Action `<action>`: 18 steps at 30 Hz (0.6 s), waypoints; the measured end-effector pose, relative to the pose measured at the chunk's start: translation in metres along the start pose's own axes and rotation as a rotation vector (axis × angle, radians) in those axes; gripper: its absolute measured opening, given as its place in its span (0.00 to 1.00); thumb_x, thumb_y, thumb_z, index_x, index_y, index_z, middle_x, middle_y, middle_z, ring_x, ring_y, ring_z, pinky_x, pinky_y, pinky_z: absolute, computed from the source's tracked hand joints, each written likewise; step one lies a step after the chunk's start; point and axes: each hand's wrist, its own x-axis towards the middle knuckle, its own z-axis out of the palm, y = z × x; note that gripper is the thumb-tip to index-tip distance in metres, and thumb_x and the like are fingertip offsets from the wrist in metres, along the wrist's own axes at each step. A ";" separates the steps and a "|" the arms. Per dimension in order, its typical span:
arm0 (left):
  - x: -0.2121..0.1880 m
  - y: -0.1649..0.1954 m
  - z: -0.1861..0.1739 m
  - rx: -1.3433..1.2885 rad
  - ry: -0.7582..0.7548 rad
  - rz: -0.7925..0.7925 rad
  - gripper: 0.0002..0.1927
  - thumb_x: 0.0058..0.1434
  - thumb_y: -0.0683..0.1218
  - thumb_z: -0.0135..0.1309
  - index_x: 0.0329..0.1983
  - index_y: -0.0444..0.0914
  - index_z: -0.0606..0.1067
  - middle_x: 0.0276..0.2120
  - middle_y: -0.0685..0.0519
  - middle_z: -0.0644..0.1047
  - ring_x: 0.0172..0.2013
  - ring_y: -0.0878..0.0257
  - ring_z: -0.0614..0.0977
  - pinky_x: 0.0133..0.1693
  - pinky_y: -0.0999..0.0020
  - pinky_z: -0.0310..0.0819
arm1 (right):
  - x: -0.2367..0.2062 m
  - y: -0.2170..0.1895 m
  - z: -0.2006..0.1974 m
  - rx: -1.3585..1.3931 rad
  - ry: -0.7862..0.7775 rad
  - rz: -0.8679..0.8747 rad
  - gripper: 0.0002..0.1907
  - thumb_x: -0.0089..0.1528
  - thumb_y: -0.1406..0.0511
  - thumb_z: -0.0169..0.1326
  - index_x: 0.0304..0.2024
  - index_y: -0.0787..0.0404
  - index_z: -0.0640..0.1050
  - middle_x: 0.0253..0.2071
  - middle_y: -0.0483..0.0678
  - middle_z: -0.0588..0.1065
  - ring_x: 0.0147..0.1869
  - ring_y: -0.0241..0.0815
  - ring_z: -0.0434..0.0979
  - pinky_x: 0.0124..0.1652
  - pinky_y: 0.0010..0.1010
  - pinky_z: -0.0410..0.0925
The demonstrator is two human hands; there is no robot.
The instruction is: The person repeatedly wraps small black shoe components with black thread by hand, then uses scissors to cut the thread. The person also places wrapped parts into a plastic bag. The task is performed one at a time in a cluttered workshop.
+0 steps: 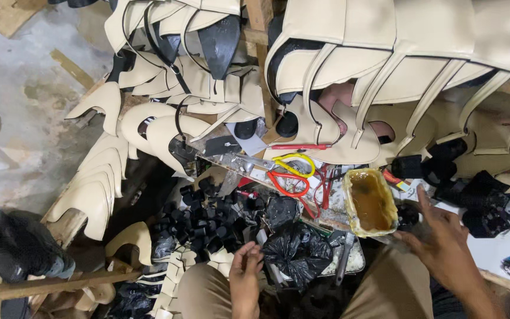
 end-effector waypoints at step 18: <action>-0.094 -0.022 0.011 -0.571 -0.658 -0.215 0.25 0.71 0.49 0.50 0.69 0.38 0.68 0.53 0.54 0.79 0.51 0.63 0.83 0.49 0.56 0.83 | -0.045 -0.089 0.010 -0.140 0.079 -0.535 0.49 0.51 0.44 0.57 0.73 0.49 0.61 0.78 0.55 0.57 0.80 0.61 0.49 0.68 0.60 0.47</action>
